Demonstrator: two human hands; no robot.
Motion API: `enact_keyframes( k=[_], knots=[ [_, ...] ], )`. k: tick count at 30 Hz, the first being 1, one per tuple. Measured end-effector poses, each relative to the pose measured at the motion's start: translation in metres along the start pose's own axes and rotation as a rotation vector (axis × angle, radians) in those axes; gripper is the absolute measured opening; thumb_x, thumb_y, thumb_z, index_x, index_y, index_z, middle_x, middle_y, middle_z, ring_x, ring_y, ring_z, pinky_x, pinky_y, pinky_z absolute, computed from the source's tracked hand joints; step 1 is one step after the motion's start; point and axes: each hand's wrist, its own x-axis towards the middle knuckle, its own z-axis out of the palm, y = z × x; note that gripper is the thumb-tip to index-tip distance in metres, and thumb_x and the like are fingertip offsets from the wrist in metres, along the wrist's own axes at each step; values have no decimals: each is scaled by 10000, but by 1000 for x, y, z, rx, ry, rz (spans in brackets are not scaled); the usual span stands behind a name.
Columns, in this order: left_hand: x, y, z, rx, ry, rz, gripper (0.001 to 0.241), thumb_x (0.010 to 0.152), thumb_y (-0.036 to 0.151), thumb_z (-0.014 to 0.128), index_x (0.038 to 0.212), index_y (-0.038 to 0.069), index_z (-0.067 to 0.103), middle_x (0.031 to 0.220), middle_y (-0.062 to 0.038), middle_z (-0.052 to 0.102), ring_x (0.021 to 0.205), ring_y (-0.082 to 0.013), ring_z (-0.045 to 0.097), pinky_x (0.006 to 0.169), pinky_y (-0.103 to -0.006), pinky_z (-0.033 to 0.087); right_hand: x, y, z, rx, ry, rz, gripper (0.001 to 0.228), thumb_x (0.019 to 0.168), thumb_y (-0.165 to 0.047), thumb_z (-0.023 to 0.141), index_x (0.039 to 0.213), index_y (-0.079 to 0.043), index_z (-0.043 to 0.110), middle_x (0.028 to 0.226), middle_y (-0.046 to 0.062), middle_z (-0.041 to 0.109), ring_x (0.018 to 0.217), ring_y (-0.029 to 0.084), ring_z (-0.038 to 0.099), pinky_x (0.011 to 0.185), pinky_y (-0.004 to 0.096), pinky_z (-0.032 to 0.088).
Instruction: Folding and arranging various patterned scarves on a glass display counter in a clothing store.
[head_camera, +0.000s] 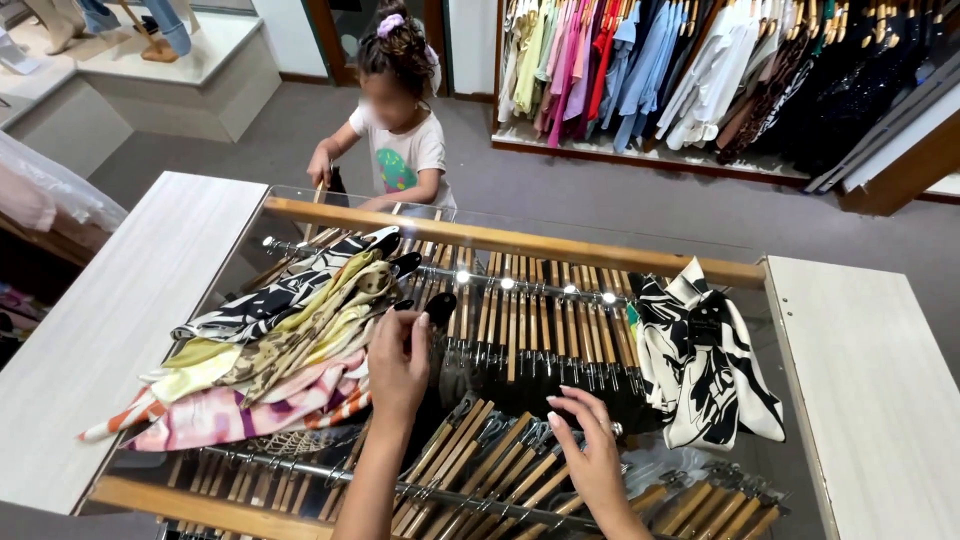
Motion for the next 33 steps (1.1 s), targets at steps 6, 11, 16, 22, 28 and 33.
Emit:
enact_keyframes(
  k=[6,11,16,22,28,33],
  knots=[
    [-24,63,1,-636,-139,-240,129,1034,164,544,1026,40,580,672,-106,723,499,-130,646,456,-225,524,61,-94,-5,197,-185,-152,593,873,-422,701,1365,-103,617,1419,114,596,1312,298,565,1126,491,422],
    [-45,49,16,-891,-196,-303,141,1038,163,545,1107,41,540,637,-115,690,546,-137,636,570,-290,548,105,-120,4,240,-193,-412,124,842,-275,827,907,-170,826,1115,3,783,1063,244,738,971,395,536],
    [-62,5,17,-308,-623,-275,192,882,305,745,849,124,688,812,-15,754,700,-140,662,675,-262,545,121,-167,-54,301,-275,-387,172,932,-18,666,1038,-98,776,950,57,810,887,167,753,827,239,673],
    [-80,-98,24,259,-335,159,222,743,142,799,931,156,679,840,-27,758,803,-253,683,784,-429,434,141,-235,-144,290,-86,-602,113,1039,-77,623,1041,1,705,951,99,746,880,208,742,799,253,693],
    [-87,-104,15,335,-191,263,304,783,131,729,1072,105,637,1164,-67,645,974,-315,585,835,-438,428,203,-267,-190,-33,153,-550,167,1105,-171,687,1035,-20,697,926,90,787,789,133,785,518,182,615],
    [-85,-87,15,495,-112,328,101,880,176,684,970,151,647,1118,-20,672,994,-229,598,897,-406,400,231,-251,-264,-158,121,-496,129,1066,-131,718,1086,-3,706,947,79,756,817,119,708,574,200,558]
  ],
)
